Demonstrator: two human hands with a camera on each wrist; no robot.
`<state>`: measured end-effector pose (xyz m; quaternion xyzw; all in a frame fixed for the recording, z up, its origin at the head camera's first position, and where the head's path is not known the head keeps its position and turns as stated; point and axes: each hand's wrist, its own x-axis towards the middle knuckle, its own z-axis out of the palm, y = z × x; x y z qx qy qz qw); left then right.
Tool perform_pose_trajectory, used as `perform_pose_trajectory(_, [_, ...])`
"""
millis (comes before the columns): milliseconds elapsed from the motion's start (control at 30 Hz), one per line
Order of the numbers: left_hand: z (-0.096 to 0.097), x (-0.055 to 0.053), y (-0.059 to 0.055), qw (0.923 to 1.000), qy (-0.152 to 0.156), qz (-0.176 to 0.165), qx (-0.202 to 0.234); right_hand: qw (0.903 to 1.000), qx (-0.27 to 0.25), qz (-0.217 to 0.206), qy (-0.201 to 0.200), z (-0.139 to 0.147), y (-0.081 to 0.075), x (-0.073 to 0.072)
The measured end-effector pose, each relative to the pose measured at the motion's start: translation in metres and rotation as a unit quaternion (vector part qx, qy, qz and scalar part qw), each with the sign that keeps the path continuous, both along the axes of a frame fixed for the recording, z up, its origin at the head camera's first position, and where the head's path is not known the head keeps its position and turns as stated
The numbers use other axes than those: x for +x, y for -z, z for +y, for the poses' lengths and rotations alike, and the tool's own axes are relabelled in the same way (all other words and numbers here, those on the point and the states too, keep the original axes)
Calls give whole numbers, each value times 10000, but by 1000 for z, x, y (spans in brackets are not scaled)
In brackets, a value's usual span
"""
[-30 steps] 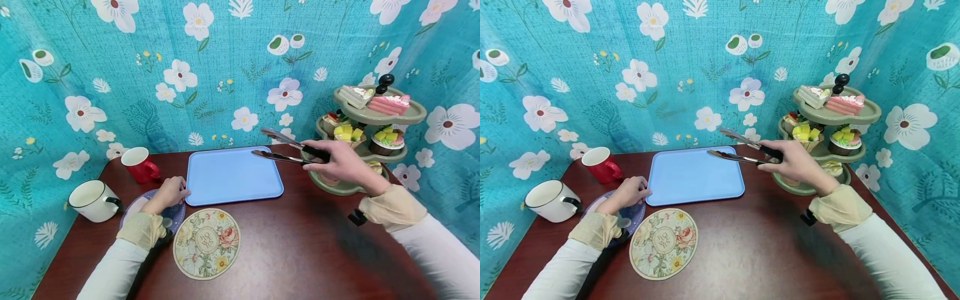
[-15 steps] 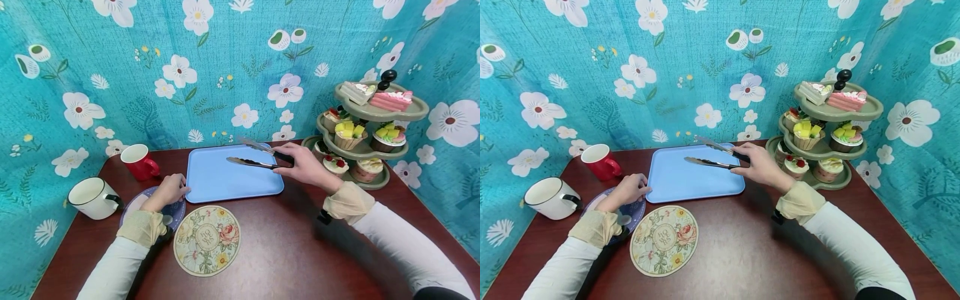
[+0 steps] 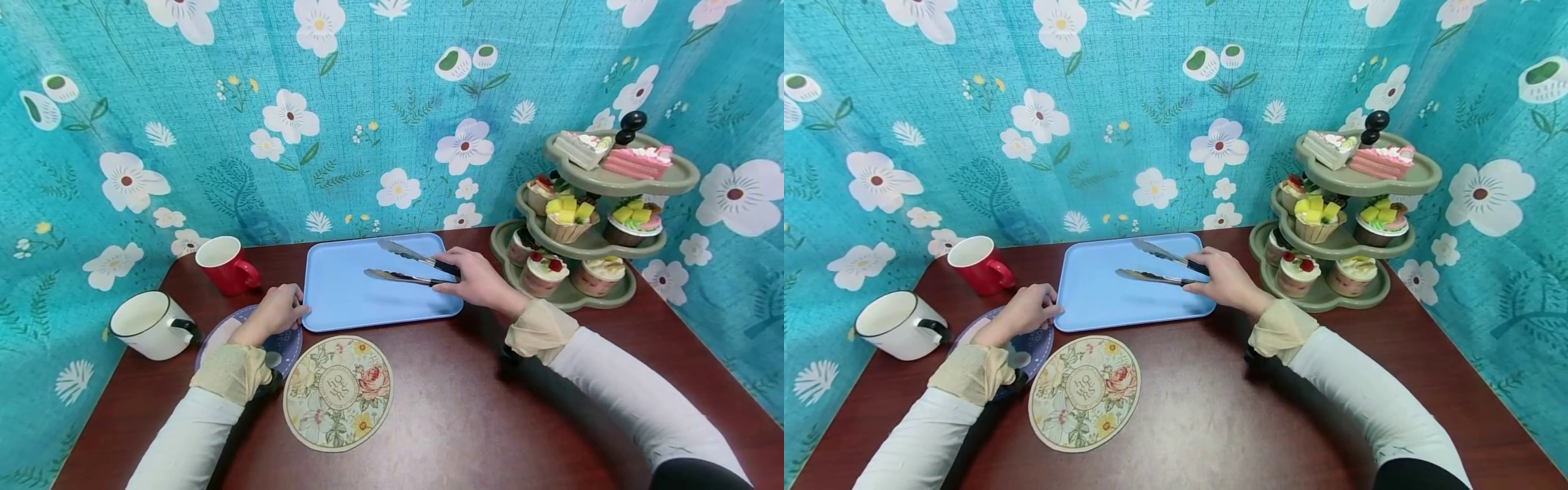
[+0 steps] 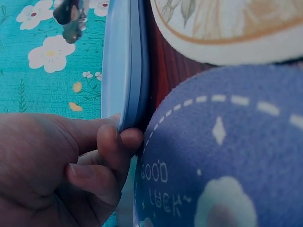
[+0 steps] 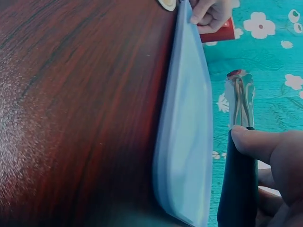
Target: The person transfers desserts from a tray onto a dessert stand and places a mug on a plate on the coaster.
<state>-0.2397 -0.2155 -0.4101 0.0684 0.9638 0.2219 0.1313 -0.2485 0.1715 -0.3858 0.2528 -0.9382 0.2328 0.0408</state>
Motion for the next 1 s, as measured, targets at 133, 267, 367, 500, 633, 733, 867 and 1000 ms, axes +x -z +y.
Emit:
perform_pose_trajectory(133, [1,0,0,9999,-65,-84,11,9999,100,-119,9,-4,7,-2])
perform_pose_trajectory(267, [1,0,0,9999,-87,-72,17,9995,170,-249,2,-8,12,-4])
perform_pose_trajectory(367, [1,0,-1,10000,-79,-38,29,9992,249,-328,5,-10,14,-5])
perform_pose_trajectory(500, [1,1,-2,10000,-72,-23,33,9985,396,-370,-36,-12,15,-5])
perform_pose_trajectory(633, [1,1,-2,9999,-95,-78,25,9978,477,-470,-11,-13,15,-4])
perform_pose_trajectory(733, [1,1,-2,9999,-86,-58,29,9976,476,-502,0,-13,15,-4])
perform_pose_trajectory(867, [-1,1,1,9999,8,85,78,9979,422,-487,-47,-12,17,-5])
perform_pose_trajectory(1000, [-1,1,2,9999,28,125,112,9979,390,-519,-65,-11,20,-6])
